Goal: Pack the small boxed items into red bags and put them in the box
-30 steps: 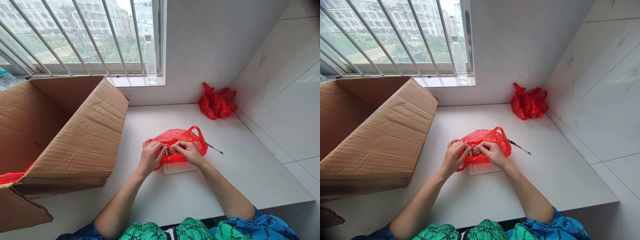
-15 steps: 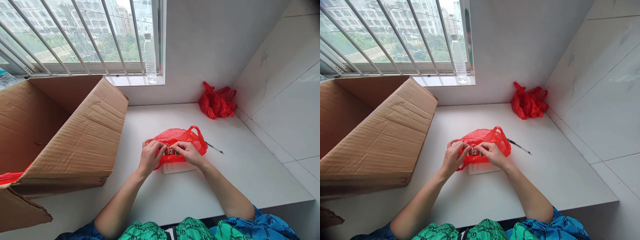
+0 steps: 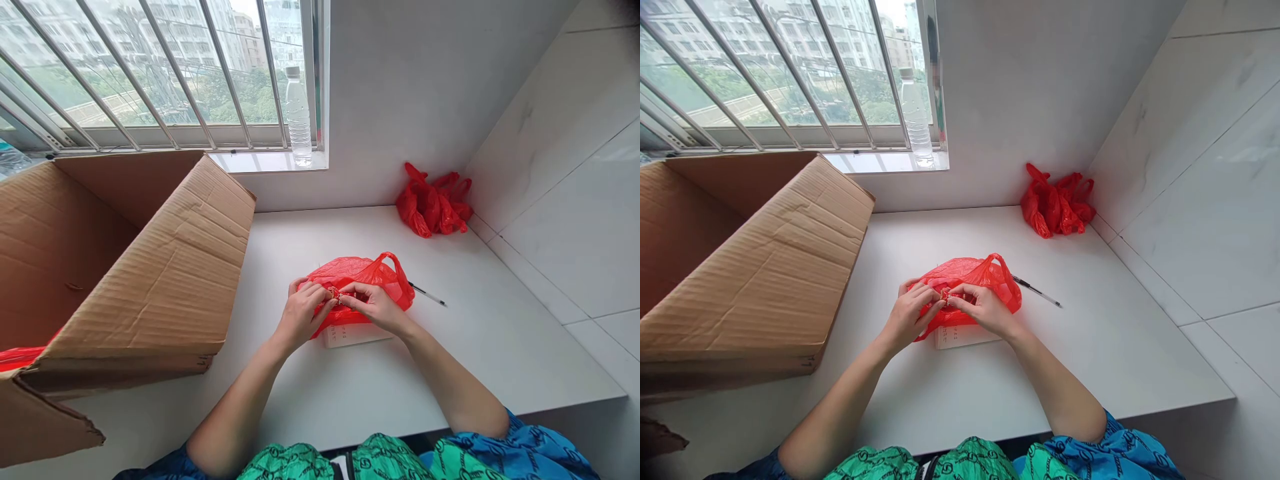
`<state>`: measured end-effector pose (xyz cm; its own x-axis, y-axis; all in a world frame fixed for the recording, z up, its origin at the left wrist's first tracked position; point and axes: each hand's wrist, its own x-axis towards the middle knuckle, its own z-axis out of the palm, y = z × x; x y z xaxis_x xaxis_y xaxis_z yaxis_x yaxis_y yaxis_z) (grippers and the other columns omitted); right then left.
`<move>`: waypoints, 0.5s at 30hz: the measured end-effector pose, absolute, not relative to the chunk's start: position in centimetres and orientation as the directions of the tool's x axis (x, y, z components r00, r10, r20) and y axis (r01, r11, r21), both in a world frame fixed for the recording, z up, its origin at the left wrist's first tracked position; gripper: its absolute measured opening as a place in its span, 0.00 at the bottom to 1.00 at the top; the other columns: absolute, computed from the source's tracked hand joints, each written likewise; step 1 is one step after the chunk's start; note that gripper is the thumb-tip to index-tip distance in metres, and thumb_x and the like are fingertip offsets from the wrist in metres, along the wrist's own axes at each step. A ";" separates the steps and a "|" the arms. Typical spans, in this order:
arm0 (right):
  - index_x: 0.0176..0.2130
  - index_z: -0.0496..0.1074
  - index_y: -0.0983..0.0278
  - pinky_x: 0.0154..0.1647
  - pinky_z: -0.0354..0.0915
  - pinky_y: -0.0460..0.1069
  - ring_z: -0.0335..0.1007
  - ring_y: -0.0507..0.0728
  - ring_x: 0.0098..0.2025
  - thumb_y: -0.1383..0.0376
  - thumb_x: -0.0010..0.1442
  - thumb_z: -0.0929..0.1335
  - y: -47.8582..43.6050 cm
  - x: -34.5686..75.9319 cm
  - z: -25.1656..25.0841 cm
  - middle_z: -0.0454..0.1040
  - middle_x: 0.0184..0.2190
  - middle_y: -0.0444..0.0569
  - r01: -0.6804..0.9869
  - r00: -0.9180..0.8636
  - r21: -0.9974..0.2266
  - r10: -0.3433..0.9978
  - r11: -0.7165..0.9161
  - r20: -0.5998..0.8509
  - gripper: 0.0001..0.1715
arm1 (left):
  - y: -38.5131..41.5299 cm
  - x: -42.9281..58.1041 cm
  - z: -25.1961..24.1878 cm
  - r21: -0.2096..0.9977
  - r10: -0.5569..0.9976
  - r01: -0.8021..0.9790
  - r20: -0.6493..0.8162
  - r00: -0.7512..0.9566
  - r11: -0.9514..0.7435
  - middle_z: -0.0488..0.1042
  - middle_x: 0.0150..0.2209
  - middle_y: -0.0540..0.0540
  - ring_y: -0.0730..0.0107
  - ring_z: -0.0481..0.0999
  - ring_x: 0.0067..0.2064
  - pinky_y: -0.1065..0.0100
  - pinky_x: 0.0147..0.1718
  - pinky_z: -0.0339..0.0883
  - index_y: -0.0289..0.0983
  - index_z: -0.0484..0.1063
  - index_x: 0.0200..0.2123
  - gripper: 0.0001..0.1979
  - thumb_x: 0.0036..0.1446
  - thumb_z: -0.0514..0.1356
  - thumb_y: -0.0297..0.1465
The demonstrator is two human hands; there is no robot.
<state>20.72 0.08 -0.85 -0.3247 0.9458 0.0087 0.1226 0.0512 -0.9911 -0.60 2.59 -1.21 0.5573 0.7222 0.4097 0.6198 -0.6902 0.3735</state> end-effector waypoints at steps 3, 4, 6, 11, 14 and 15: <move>0.44 0.78 0.60 0.40 0.70 0.52 0.76 0.58 0.36 0.49 0.64 0.65 0.4 21.4 -1.2 0.80 0.35 0.47 0.329 -0.217 -0.937 0.975 0.121 0.049 0.21 | 3.1 -1.4 -0.8 0.325 0.749 0.681 0.388 0.537 -0.657 0.77 0.34 0.52 0.69 0.73 0.39 0.55 0.61 0.49 0.41 0.71 0.35 0.11 0.69 0.53 0.35; 0.43 0.78 0.60 0.40 0.70 0.53 0.76 0.59 0.35 0.49 0.64 0.65 0.6 21.6 -1.5 0.79 0.33 0.48 0.421 -0.142 -0.898 0.987 0.132 0.078 0.21 | 3.3 -1.7 -0.8 0.305 0.767 0.714 0.385 0.513 -0.631 0.77 0.35 0.51 0.67 0.73 0.40 0.54 0.61 0.48 0.41 0.73 0.36 0.10 0.68 0.53 0.35; 0.45 0.77 0.62 0.42 0.71 0.56 0.76 0.62 0.38 0.49 0.64 0.64 1.1 22.1 -2.4 0.79 0.35 0.51 0.562 -0.018 -0.815 0.988 0.139 0.156 0.22 | 3.7 -2.4 -0.9 0.263 0.795 0.768 0.378 0.475 -0.584 0.78 0.36 0.50 0.64 0.73 0.44 0.52 0.60 0.49 0.43 0.74 0.37 0.09 0.67 0.56 0.37; 0.48 0.75 0.63 0.56 0.68 0.60 0.73 0.67 0.53 0.52 0.65 0.64 1.6 21.6 -4.3 0.78 0.47 0.55 0.668 -0.040 -0.705 0.958 0.238 0.285 0.21 | 4.1 -3.0 -2.1 0.174 0.800 0.797 0.311 0.512 -0.578 0.77 0.44 0.47 0.57 0.71 0.50 0.50 0.57 0.51 0.44 0.73 0.48 0.12 0.61 0.62 0.39; 0.53 0.73 0.59 0.51 0.72 0.58 0.77 0.64 0.47 0.54 0.66 0.64 1.1 20.3 -4.7 0.80 0.44 0.51 0.615 -0.213 -0.738 0.960 0.277 0.182 0.21 | 4.0 -3.0 -2.6 0.144 0.800 0.799 0.273 0.534 -0.583 0.77 0.45 0.45 0.54 0.70 0.51 0.49 0.57 0.51 0.43 0.70 0.52 0.20 0.58 0.66 0.38; 0.57 0.71 0.57 0.50 0.73 0.58 0.77 0.63 0.46 0.55 0.66 0.64 1.0 20.0 -4.8 0.80 0.45 0.49 0.586 -0.270 -0.760 0.952 0.281 0.144 0.23 | 3.9 -3.0 -2.6 0.142 0.800 0.798 0.262 0.541 -0.586 0.77 0.46 0.45 0.54 0.70 0.52 0.49 0.57 0.51 0.43 0.69 0.53 0.21 0.57 0.66 0.37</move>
